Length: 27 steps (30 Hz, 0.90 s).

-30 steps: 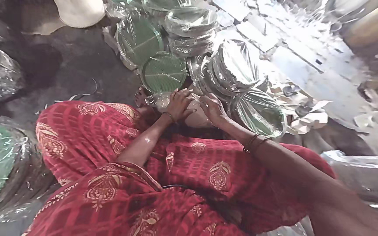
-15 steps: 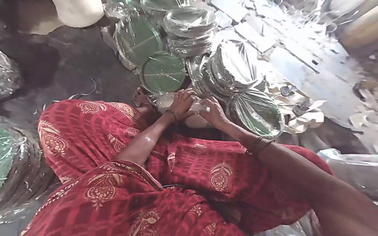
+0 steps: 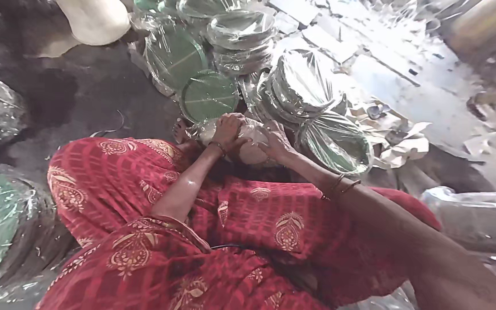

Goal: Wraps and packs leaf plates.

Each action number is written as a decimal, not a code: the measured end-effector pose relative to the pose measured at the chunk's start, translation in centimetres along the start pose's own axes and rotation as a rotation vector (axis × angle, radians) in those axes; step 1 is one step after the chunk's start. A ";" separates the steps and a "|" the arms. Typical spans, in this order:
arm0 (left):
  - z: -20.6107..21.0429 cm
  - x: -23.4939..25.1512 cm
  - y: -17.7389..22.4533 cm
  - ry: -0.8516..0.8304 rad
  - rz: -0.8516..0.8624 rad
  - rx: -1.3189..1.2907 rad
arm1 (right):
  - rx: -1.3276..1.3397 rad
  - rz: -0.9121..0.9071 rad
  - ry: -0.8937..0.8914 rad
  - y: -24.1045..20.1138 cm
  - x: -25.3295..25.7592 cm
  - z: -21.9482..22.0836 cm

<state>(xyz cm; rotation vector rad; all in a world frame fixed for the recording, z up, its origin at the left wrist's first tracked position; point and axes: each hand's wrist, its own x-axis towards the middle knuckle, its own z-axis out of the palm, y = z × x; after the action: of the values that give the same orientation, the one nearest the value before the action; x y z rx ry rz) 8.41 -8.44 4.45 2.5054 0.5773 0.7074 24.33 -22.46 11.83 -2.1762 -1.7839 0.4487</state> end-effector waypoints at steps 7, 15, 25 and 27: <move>-0.1 0.4 1.4 -0.123 -0.045 0.032 | 0.014 0.034 -0.048 0.3 0.8 -0.6; 0.5 0.1 0.9 -0.048 0.023 0.013 | 0.010 0.032 0.013 3.5 -0.1 1.6; 1.4 -0.6 1.5 -0.099 0.143 0.073 | 0.229 0.272 -0.355 2.7 1.7 -2.2; 1.1 -0.6 1.7 -0.117 0.129 0.089 | 0.241 0.261 -0.346 2.9 1.1 -2.0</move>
<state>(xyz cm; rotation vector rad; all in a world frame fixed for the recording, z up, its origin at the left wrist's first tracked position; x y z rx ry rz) 8.98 -10.45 4.32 2.6650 0.4167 0.5886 27.92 -21.99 12.38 -2.2651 -1.5013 1.0988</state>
